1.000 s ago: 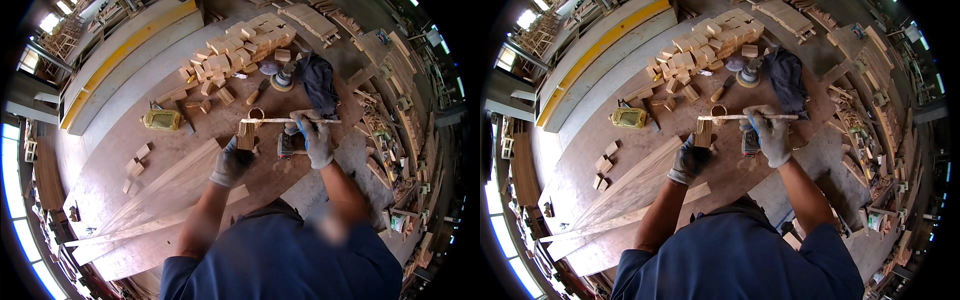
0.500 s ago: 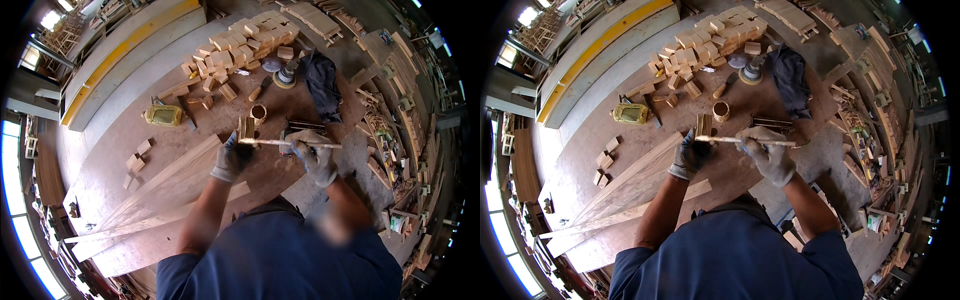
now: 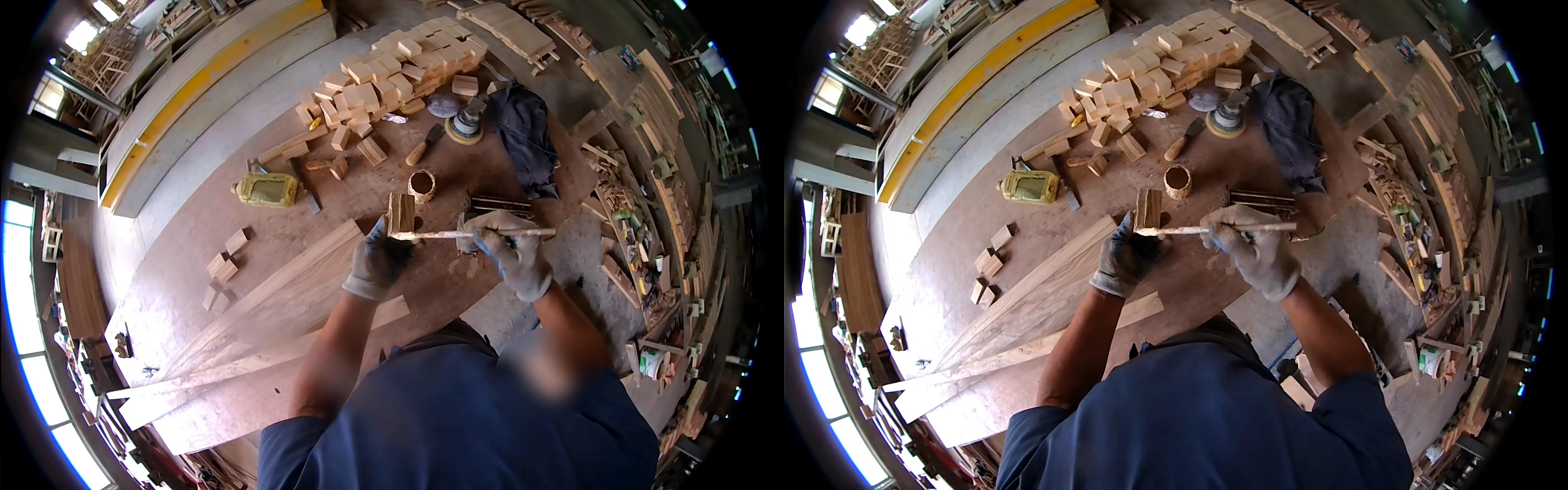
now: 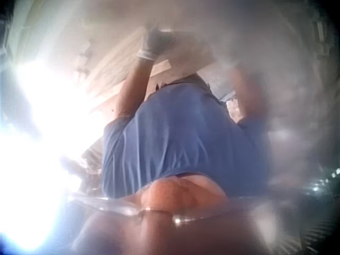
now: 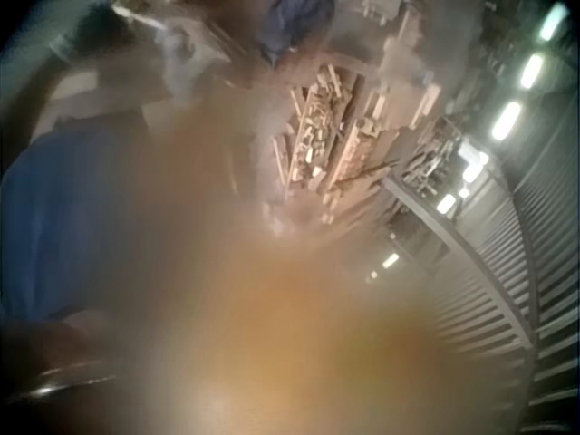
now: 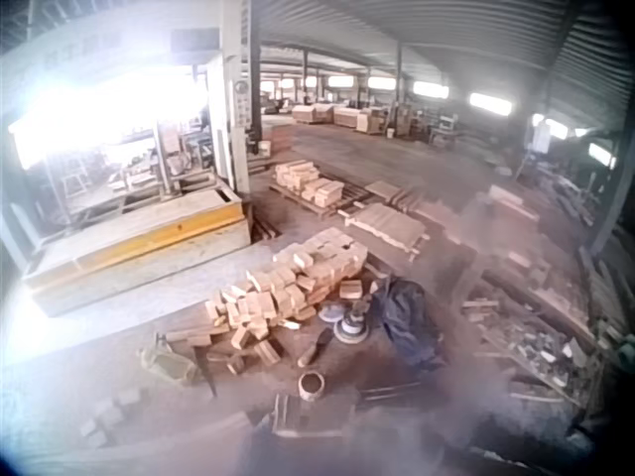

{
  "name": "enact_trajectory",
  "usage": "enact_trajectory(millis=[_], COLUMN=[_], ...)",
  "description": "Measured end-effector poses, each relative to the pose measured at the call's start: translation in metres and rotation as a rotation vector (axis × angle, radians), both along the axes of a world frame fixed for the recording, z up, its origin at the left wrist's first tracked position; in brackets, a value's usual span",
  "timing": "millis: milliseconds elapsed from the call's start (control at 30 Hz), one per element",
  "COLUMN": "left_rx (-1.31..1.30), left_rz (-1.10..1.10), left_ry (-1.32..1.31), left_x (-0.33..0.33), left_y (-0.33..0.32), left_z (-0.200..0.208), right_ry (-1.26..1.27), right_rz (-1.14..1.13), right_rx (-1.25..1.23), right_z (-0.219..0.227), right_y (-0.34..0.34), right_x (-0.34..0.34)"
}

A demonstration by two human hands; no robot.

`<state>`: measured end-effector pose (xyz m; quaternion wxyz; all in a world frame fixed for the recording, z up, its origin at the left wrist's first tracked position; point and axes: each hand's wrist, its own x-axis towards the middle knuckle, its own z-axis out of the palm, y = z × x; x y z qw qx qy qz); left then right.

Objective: The person applies glue to small wooden blocks and attaches them to a long wooden plank using a nail gun. They repeat this process for multiple blocks, then carry the assembled plank to a rack and place it among other similar planks.

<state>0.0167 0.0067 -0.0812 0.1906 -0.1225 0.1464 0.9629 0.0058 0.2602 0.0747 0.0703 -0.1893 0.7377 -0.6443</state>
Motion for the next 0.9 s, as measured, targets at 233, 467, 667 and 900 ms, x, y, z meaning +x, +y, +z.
enact_trajectory(millis=[233, 467, 667, 900], left_rx=[0.038, 0.106, 0.06, -0.312], left_rz=[-0.001, 0.031, 0.021, 0.062], left_ry=[0.052, 0.02, -0.01, 0.212], left_x=[0.003, 0.004, 0.003, 0.006], left_y=[0.001, -0.002, -0.008, -0.01], left_z=[0.013, 0.017, 0.014, -0.008], right_ry=[-0.032, 0.196, 0.419, 0.393], right_rz=[-0.244, -0.117, -0.022, 0.129], right_rx=[-0.087, 0.031, 0.221, 0.177], right_z=[-0.002, 0.011, 0.01, 0.021], right_y=[-0.003, 0.005, 0.007, 0.003], right_x=[-0.016, -0.012, -0.007, 0.004])
